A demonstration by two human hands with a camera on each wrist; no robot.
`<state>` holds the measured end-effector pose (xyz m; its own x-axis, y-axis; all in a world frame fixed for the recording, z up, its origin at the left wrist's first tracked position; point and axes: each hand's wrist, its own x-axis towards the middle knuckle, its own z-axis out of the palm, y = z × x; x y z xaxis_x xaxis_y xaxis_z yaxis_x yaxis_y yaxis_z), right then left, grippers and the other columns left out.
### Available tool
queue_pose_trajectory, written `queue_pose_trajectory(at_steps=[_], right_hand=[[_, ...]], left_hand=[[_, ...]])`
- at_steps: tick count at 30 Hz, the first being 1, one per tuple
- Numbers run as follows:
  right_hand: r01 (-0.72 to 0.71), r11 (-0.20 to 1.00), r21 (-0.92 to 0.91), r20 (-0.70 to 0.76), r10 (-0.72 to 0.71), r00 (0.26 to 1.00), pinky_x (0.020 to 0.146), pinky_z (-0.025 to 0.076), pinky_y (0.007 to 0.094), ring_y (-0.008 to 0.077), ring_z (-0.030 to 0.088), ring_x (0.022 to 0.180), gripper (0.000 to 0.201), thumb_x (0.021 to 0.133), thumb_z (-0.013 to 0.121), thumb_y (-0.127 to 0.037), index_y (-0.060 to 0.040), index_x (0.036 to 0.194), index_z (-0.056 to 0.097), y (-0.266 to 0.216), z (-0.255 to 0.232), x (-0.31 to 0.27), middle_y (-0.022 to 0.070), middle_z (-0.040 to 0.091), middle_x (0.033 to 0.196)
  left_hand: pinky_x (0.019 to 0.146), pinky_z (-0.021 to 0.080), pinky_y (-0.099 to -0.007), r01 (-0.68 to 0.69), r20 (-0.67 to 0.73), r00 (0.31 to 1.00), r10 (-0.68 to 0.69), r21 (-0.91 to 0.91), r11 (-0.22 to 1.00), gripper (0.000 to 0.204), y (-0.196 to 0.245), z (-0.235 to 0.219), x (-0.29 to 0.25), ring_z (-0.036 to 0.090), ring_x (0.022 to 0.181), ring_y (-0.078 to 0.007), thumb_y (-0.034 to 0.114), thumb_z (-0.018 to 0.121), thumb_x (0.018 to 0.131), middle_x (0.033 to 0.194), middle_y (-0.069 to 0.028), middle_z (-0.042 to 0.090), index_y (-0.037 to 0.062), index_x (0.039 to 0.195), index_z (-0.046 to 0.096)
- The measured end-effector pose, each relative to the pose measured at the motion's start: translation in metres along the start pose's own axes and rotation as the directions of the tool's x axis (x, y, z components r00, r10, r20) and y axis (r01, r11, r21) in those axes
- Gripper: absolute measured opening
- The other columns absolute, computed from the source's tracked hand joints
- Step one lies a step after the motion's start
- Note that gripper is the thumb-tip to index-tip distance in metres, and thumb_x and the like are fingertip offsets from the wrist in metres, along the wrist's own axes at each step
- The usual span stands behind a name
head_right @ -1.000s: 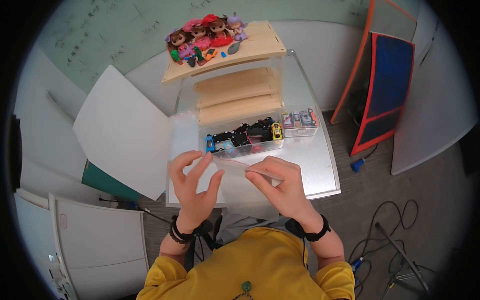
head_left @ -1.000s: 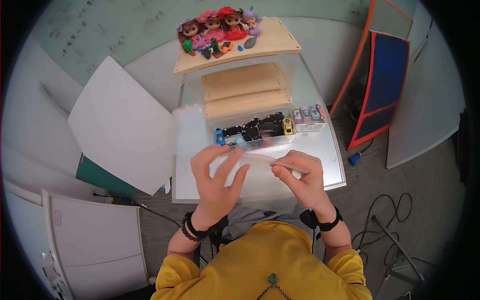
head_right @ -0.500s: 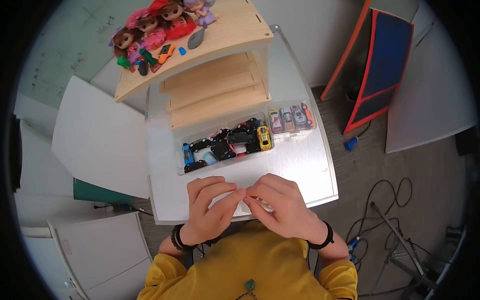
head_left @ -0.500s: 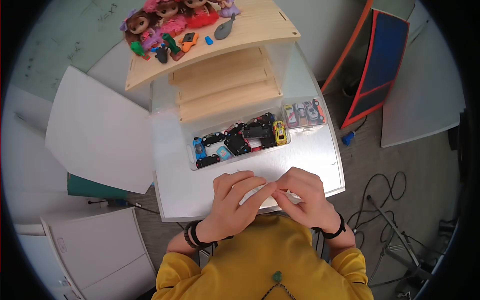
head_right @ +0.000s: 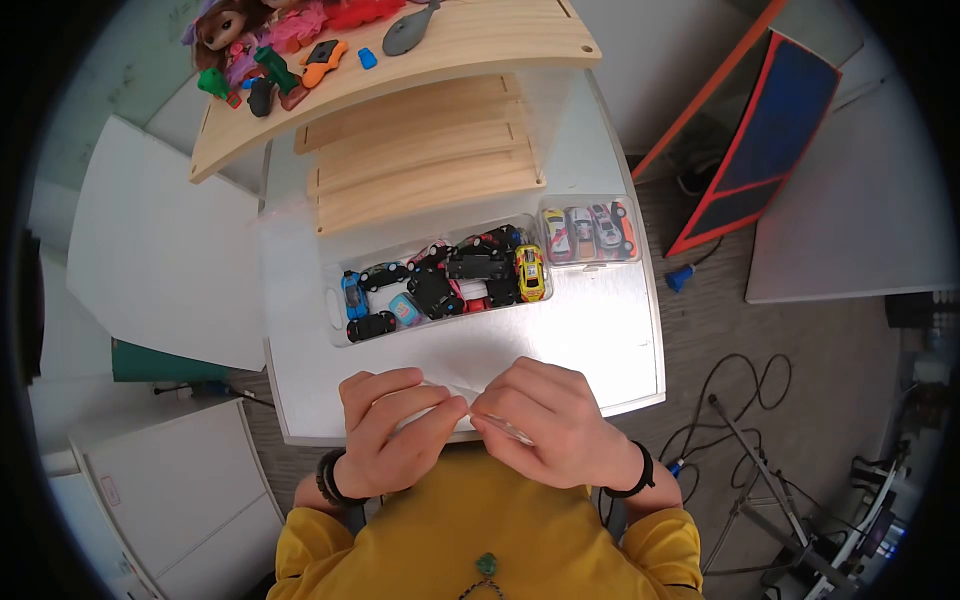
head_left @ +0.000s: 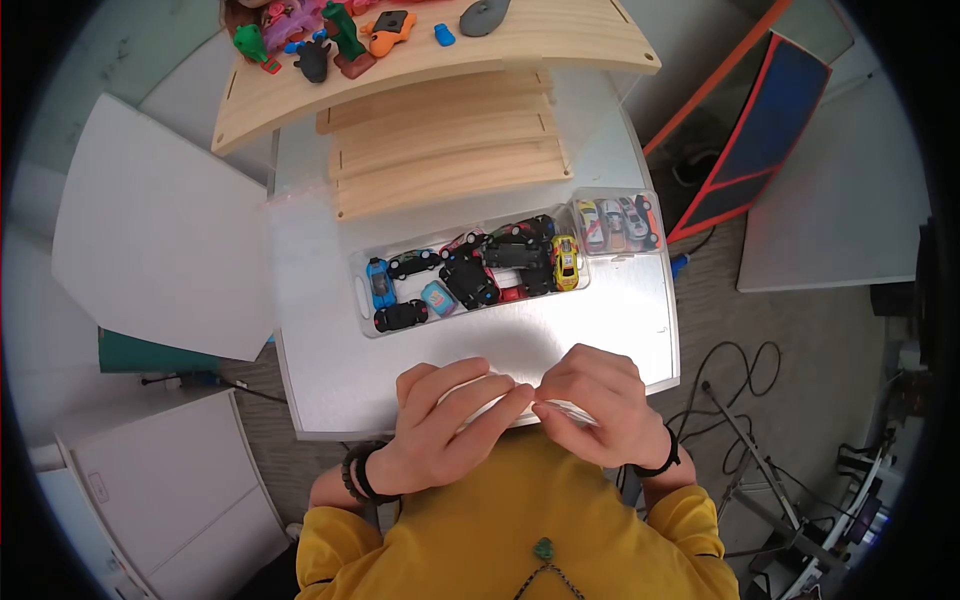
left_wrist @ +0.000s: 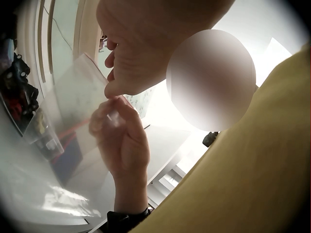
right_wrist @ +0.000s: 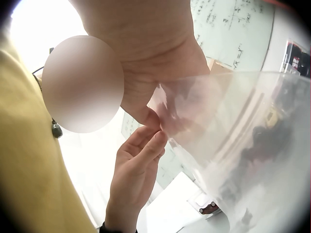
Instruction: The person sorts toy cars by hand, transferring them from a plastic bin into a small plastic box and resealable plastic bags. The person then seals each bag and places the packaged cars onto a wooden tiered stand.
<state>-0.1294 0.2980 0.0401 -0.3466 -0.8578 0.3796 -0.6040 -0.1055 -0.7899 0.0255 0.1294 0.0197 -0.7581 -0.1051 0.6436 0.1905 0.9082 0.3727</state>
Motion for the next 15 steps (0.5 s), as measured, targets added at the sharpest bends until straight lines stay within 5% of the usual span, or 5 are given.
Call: queue_pose_trajectory(at_steps=[8,15], right_hand=[[0.085,0.993,-0.084,0.056,-0.081,0.995,0.062,0.053,0.0377,0.0273,0.065,0.074,0.018,0.083,0.081,-0.002,-0.0008,0.098,0.071,-0.008,0.016,0.014,0.0092,0.065,0.088],[0.032,0.996,-0.088,0.036,-0.029,0.999,0.062,0.053,0.0375,0.0276,0.065,0.072,0.017,0.084,0.081,-0.001,-0.0005,0.098,0.072,-0.009,0.018,0.01,0.0094,0.065,0.086]], left_hand=[[0.085,0.043,-0.0386,0.052,0.058,0.997,-0.046,-0.103,0.993,0.029,-0.016,-0.024,-0.009,0.064,0.118,-0.0272,0.011,0.087,0.081,0.118,-0.0012,0.074,0.0138,0.109,0.08],[0.079,0.045,-0.0391,-0.014,0.044,0.999,0.012,0.041,0.999,0.033,-0.012,-0.023,-0.013,0.061,0.115,-0.029,0.009,0.09,0.077,0.114,0.0017,0.074,0.0175,0.106,0.079]])
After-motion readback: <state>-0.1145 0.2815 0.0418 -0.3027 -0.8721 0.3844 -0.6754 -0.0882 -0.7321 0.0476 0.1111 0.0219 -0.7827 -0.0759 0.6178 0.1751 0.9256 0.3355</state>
